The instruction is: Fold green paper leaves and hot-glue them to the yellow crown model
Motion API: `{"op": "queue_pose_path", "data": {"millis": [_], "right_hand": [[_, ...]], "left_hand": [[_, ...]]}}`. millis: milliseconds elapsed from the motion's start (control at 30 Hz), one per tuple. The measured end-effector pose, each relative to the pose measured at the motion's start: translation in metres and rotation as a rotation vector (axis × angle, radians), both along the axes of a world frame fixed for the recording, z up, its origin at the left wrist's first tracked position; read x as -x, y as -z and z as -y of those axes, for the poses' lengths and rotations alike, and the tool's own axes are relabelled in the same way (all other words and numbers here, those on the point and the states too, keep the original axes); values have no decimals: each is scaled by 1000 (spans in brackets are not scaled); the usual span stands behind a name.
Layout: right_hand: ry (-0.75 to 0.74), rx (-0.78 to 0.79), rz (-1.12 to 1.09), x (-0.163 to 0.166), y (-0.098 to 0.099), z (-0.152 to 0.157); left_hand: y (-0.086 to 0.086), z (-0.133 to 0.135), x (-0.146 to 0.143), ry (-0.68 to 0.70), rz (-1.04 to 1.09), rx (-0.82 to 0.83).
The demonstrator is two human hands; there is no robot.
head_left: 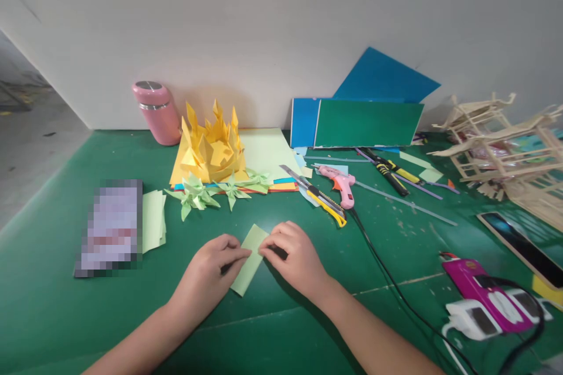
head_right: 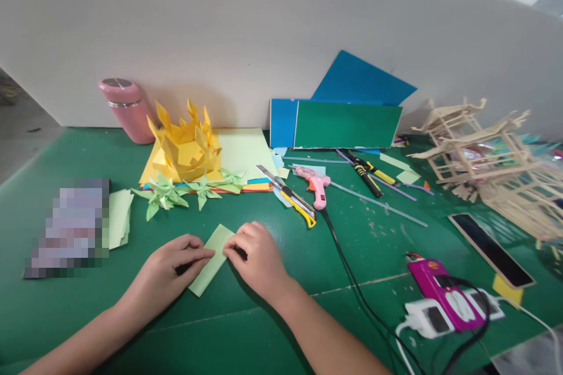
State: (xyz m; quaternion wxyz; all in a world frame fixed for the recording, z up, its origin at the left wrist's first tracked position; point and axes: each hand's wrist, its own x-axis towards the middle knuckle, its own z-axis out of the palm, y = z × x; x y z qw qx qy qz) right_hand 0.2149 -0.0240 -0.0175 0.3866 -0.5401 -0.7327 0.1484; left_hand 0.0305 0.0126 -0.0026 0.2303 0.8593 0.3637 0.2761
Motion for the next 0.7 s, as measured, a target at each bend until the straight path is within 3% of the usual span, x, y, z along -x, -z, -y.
{"op": "queue_pose_path", "data": {"millis": [500, 600, 700], "right_hand": [[-335, 43, 133, 24, 0, 19], [-269, 49, 87, 18, 0, 15], [-63, 61, 73, 5, 0, 5]], "left_hand": [[0, -2, 0, -4, 13, 9], [0, -1, 0, 16, 28, -11], [0, -1, 0, 25, 21, -21]]}}
